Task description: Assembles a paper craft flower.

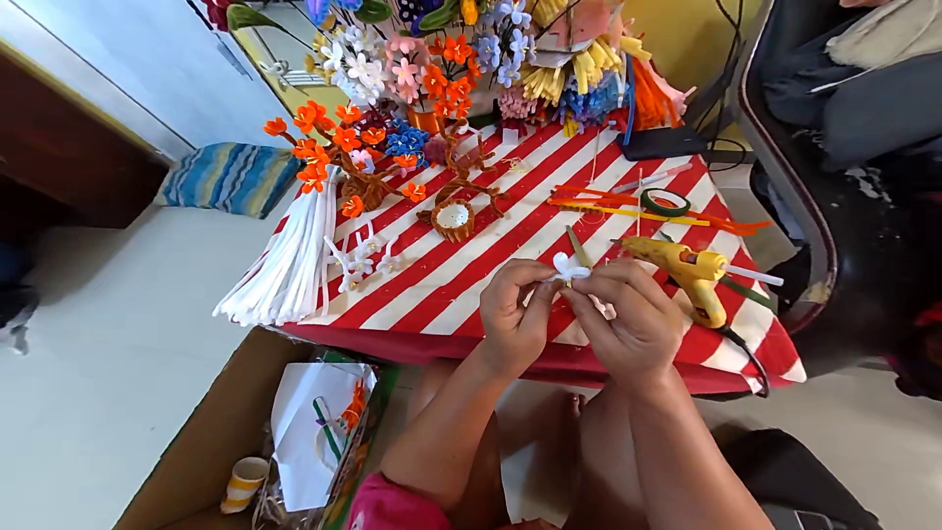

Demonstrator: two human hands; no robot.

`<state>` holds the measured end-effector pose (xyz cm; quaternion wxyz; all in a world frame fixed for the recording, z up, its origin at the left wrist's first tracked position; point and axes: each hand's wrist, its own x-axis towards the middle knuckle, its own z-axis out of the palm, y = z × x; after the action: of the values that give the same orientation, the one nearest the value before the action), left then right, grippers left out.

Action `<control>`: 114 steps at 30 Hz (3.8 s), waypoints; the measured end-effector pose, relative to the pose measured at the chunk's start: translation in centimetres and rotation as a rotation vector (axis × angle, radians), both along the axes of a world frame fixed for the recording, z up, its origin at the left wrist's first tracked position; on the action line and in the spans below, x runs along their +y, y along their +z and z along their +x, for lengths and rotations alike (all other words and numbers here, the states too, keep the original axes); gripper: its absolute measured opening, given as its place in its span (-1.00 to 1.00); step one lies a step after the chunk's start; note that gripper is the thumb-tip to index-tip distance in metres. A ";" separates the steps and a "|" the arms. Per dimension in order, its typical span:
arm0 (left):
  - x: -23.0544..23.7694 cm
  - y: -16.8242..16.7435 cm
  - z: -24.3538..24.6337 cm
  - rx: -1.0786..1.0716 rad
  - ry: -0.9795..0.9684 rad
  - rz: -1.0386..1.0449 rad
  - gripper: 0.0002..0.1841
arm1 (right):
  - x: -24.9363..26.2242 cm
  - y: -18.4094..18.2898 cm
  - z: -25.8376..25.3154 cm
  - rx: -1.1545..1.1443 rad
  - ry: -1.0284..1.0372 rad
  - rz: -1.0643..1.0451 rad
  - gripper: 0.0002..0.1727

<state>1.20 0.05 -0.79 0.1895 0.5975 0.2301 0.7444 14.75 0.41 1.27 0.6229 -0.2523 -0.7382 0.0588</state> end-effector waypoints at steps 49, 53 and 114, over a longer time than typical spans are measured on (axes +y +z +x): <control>0.0 0.3 -0.3 0.004 -0.146 0.041 -0.88 | 0.6 0.6 2.0 -0.089 0.189 0.049 -0.87; 0.3 0.1 -0.4 0.064 -0.092 0.081 -0.90 | 0.8 0.6 2.5 -0.100 0.212 0.023 -0.84; 1.0 -0.6 -0.6 0.330 0.112 0.358 -0.95 | -3.6 1.9 12.6 -0.118 0.392 -0.450 -0.58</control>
<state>0.62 1.04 -1.41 -0.0009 0.7213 0.1549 0.6750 27.32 -3.18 3.22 0.4844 -0.2397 -0.7761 0.3250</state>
